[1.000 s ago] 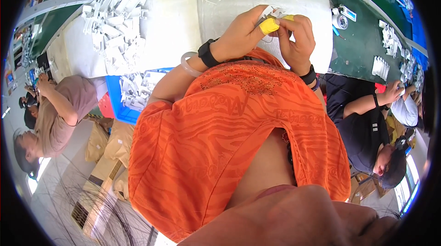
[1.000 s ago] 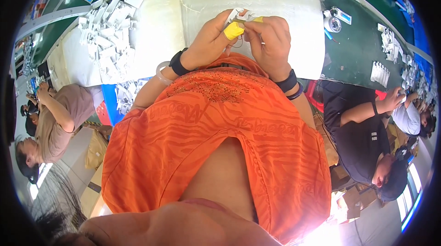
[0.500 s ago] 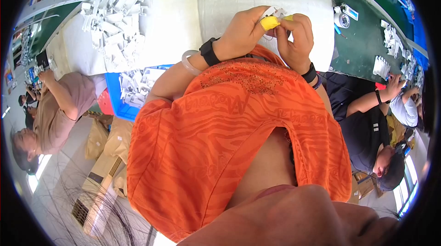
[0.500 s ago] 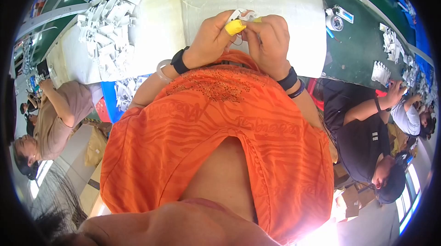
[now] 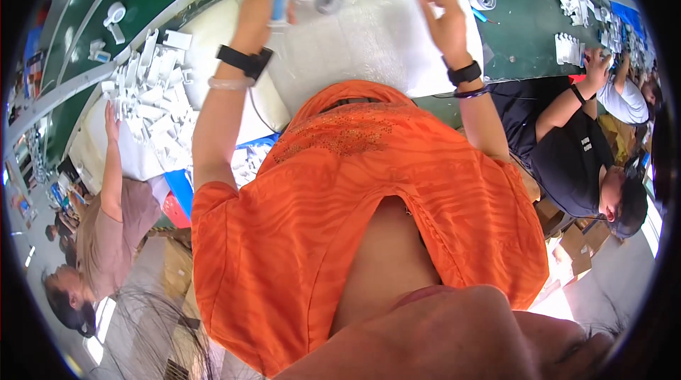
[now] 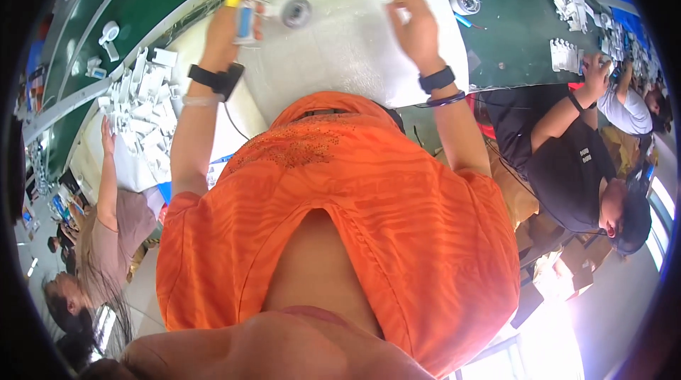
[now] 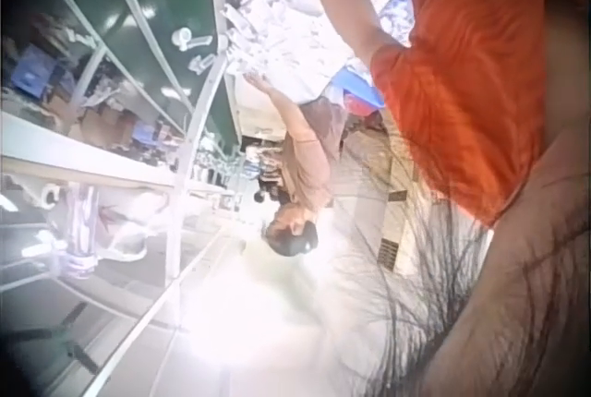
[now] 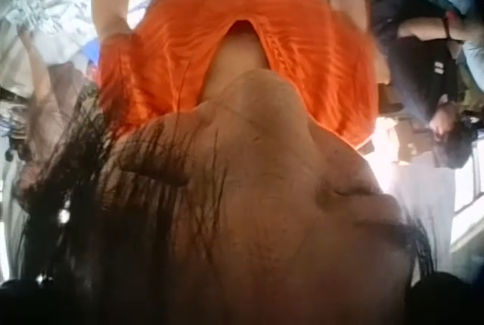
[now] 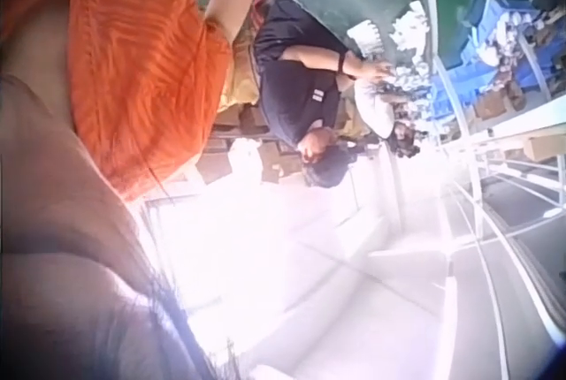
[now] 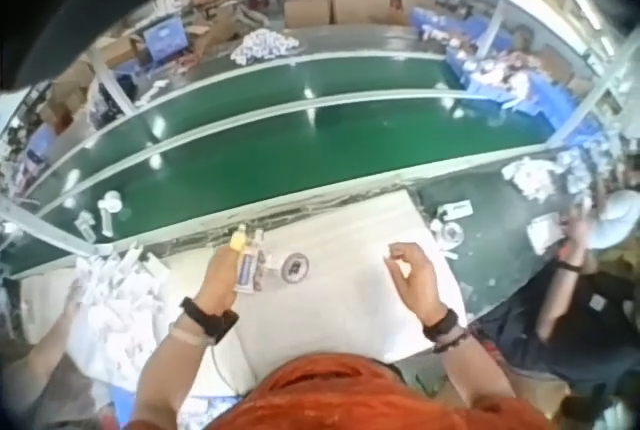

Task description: Assembling small handheld fans on an electronics factory production line.

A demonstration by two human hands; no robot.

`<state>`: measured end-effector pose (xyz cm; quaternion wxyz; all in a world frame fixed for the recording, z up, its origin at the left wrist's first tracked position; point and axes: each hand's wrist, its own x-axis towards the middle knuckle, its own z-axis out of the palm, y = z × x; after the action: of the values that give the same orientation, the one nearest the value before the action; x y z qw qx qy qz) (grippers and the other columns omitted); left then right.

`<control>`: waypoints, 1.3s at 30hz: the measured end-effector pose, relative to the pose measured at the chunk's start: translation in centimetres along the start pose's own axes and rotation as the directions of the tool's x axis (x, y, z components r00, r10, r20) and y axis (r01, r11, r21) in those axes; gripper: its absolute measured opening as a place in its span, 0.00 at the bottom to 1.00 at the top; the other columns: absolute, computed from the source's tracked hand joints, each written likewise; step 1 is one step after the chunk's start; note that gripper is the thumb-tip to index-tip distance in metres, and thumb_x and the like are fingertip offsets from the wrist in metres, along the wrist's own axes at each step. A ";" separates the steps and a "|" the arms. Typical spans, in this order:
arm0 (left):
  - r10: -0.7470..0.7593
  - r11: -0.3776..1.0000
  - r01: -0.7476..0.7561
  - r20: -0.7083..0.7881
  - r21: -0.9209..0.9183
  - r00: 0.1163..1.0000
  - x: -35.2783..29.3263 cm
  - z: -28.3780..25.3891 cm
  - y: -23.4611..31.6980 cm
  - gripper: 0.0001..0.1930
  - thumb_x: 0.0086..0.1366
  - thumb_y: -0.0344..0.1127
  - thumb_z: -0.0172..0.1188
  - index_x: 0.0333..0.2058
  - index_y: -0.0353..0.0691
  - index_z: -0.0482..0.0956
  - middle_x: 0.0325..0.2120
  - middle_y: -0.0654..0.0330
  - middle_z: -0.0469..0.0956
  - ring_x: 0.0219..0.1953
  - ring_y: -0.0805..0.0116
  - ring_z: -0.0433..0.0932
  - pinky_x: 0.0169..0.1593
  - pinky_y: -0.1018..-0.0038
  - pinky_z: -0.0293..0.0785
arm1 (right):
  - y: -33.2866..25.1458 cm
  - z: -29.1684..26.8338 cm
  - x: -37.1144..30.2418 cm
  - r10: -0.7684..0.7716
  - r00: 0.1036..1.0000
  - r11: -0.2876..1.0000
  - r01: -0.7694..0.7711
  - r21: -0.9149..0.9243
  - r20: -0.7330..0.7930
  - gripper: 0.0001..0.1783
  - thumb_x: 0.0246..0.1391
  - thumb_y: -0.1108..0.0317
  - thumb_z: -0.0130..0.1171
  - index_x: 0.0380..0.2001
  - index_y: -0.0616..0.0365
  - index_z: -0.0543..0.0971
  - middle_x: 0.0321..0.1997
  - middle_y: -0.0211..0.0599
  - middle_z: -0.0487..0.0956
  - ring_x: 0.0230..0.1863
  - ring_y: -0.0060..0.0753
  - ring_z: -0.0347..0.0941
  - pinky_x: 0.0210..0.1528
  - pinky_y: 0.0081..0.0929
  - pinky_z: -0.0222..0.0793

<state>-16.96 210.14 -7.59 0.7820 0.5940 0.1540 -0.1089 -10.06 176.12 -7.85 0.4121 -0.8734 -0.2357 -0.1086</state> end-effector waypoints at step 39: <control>0.269 0.914 -0.364 0.404 0.180 0.874 -5.6 9.2 3.0 0.21 0.59 0.33 0.60 0.51 0.39 0.69 0.38 0.63 0.77 0.40 0.71 0.77 0.48 0.74 0.71 | -9.8 -3.6 2.9 0.025 0.711 0.422 -0.645 0.637 0.703 0.12 0.58 0.65 0.54 0.32 0.64 0.79 0.24 0.33 0.78 0.23 0.22 0.72 0.34 0.19 0.69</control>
<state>-20.11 202.05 -0.59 0.7225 0.6738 -0.1117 -0.1071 -12.47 179.63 2.10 0.7024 -0.5646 -0.1807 0.3940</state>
